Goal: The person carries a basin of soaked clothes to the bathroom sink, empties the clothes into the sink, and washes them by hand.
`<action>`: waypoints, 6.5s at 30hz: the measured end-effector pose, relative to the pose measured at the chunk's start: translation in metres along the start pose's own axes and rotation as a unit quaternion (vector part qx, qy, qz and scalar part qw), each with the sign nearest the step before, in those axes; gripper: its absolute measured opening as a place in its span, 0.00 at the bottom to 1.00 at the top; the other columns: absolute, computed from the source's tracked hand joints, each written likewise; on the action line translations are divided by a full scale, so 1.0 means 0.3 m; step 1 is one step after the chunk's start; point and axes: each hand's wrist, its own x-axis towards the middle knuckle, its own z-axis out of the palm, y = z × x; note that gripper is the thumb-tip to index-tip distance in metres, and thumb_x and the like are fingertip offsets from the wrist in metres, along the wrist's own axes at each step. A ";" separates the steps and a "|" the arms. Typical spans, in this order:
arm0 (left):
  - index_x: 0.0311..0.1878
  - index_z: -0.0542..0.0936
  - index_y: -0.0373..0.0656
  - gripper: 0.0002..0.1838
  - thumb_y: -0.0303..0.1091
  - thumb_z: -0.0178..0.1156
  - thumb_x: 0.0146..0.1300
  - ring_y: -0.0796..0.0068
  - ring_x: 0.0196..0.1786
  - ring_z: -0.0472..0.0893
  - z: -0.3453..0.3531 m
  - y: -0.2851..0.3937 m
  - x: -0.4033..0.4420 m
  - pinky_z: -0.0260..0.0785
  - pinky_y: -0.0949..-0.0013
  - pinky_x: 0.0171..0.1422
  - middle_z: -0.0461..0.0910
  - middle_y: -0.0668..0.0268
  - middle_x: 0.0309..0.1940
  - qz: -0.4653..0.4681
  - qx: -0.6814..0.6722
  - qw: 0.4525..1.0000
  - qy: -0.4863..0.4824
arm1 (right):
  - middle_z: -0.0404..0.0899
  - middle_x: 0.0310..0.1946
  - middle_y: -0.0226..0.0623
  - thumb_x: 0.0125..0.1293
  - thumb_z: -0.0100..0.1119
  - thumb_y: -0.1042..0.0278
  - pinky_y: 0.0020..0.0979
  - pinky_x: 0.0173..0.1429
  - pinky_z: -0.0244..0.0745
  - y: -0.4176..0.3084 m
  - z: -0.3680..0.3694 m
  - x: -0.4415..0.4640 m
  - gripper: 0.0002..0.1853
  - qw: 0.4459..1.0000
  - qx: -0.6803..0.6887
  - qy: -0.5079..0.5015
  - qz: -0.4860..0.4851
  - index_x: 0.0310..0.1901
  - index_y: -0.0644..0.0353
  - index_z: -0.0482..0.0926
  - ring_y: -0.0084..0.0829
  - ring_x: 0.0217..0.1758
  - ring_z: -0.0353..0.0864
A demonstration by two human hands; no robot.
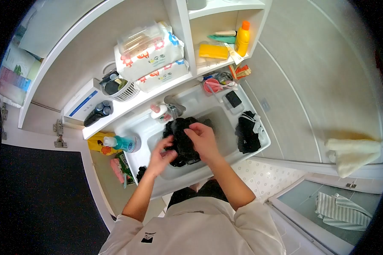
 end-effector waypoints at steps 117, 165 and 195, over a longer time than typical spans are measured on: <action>0.42 0.81 0.48 0.19 0.35 0.72 0.44 0.61 0.29 0.78 -0.068 0.051 0.102 0.73 0.64 0.40 0.76 0.63 0.32 0.056 0.333 0.915 0.219 | 0.85 0.38 0.48 0.57 0.61 0.76 0.36 0.49 0.79 0.050 -0.058 0.053 0.13 0.927 -0.282 -0.024 -0.246 0.45 0.66 0.83 0.44 0.41 0.85; 0.66 0.74 0.39 0.20 0.29 0.56 0.73 0.77 0.56 0.75 -0.034 -0.123 0.139 0.66 0.72 0.64 0.79 0.67 0.54 -0.054 -0.036 0.981 -0.181 | 0.78 0.62 0.39 0.62 0.56 0.63 0.48 0.74 0.63 0.044 -0.135 0.034 0.27 0.876 0.448 -0.169 0.057 0.64 0.58 0.74 0.43 0.67 0.74; 0.64 0.76 0.34 0.26 0.20 0.48 0.61 0.67 0.64 0.76 0.022 0.289 0.131 0.64 0.68 0.69 0.77 0.61 0.61 -0.022 -0.254 0.956 -0.143 | 0.82 0.29 0.32 0.64 0.64 0.73 0.29 0.42 0.76 0.304 -0.108 0.001 0.10 0.977 -0.106 0.015 -0.186 0.44 0.68 0.80 0.23 0.35 0.80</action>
